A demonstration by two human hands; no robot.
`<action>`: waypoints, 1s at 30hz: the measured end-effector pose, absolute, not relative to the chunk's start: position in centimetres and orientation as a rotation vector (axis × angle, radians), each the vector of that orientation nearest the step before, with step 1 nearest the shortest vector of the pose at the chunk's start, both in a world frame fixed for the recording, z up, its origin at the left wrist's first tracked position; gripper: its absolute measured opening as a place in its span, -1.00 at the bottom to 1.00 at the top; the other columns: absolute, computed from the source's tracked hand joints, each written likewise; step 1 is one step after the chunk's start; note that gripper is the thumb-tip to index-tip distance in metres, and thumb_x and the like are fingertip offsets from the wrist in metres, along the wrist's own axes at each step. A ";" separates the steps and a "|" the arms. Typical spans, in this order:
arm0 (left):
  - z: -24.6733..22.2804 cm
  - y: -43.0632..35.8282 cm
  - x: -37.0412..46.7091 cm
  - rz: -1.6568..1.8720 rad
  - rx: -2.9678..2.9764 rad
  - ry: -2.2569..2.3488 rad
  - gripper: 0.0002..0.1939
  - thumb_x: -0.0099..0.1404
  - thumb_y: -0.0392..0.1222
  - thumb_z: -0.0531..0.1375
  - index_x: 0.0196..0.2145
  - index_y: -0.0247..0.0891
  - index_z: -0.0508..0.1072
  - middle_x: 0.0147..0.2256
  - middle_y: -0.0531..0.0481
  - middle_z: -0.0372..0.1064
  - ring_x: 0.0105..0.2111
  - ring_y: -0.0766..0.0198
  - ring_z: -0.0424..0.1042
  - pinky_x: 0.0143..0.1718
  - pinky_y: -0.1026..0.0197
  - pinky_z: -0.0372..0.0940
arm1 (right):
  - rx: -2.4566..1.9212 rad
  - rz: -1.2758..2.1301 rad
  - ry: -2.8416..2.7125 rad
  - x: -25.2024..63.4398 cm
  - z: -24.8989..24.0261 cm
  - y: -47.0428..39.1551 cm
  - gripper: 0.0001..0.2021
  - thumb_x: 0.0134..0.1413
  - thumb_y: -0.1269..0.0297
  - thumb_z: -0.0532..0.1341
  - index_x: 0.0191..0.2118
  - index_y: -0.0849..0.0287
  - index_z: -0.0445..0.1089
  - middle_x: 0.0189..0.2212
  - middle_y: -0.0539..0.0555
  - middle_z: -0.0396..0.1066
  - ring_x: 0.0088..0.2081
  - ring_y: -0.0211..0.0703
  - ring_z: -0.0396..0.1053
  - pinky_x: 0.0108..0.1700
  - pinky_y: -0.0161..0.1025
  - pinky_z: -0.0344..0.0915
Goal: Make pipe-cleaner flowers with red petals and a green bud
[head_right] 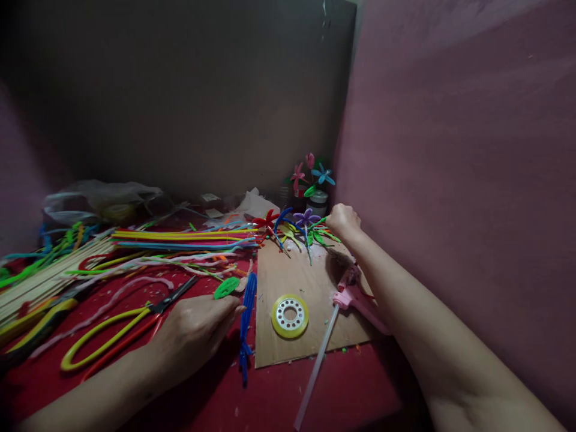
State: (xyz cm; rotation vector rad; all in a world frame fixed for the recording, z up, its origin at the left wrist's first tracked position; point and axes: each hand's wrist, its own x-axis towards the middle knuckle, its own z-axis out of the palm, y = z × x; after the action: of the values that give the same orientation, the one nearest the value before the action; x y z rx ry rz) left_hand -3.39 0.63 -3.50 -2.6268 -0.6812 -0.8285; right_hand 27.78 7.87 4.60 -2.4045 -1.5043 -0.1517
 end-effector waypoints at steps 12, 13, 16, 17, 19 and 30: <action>-0.2 -0.3 -2.3 -1.720 -3.344 -1.470 -0.80 0.17 -0.17 0.16 -0.22 -0.19 0.41 -0.32 0.02 0.42 -0.27 0.24 0.41 -0.29 0.29 0.31 | -1.386 0.407 -2.034 15.8 4.5 -0.7 -0.78 -0.05 0.43 0.18 -0.66 0.20 0.36 -0.75 -0.10 0.12 -0.64 -0.40 0.02 -0.60 -0.37 -0.09; 0.0 -0.4 -2.3 -1.688 -3.409 -1.526 -0.84 0.15 -0.16 0.18 -0.28 -0.21 0.43 -0.43 0.04 0.40 -0.34 0.25 0.40 -0.35 0.30 0.30 | -1.341 0.420 -2.063 15.0 4.0 -1.3 -0.76 -0.04 0.43 0.18 -0.67 0.21 0.35 -0.75 -0.11 0.10 -0.63 -0.40 0.00 -0.59 -0.38 -0.10; 0.1 -0.3 -2.2 -1.568 -3.480 -1.859 -0.84 0.14 -0.10 0.17 -0.43 -0.24 0.44 -0.68 0.15 0.16 -0.65 0.40 0.19 -0.62 0.37 0.14 | -1.316 0.534 -2.057 13.7 3.0 -2.1 -0.78 0.01 0.39 0.18 -0.61 0.22 0.40 -0.71 -0.09 0.21 -0.61 -0.40 0.06 -0.56 -0.39 -0.03; 0.0 -0.2 -2.3 -1.545 -3.473 -1.972 -0.82 0.13 -0.09 0.17 -0.45 -0.26 0.43 -0.71 0.18 0.09 -0.70 0.44 0.09 -0.67 0.38 0.06 | -1.311 0.588 -2.055 13.8 3.0 -2.0 -0.79 0.03 0.36 0.18 -0.58 0.21 0.41 -0.70 -0.08 0.25 -0.61 -0.39 0.10 -0.56 -0.40 0.00; -0.2 0.0 -2.3 -1.535 -3.448 -2.116 -0.78 0.10 -0.07 0.19 -0.53 -0.28 0.39 -0.72 0.20 0.04 -0.73 0.49 -0.01 -0.71 0.39 -0.04 | -1.351 0.662 -2.057 14.8 3.4 -1.1 -0.77 0.08 0.29 0.14 -0.52 0.21 0.44 -0.69 -0.05 0.31 -0.62 -0.38 0.18 -0.58 -0.41 0.04; -0.3 0.0 -2.1 -1.595 -3.432 -2.252 -0.75 0.07 -0.04 0.17 -0.57 -0.27 0.30 -0.73 0.21 0.05 -0.77 0.52 -0.06 -0.76 0.41 -0.16 | -2.533 0.213 -1.698 26.0 2.3 9.2 -0.69 0.15 0.24 0.14 -0.01 0.22 0.27 -0.04 0.16 0.30 -0.11 -0.09 0.35 -0.12 -0.06 0.33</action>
State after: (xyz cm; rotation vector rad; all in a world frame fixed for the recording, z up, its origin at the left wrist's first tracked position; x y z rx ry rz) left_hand -2.09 0.04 -0.31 -3.4315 -2.2518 -1.5953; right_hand 26.02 9.21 2.30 -2.5330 -1.6975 0.2134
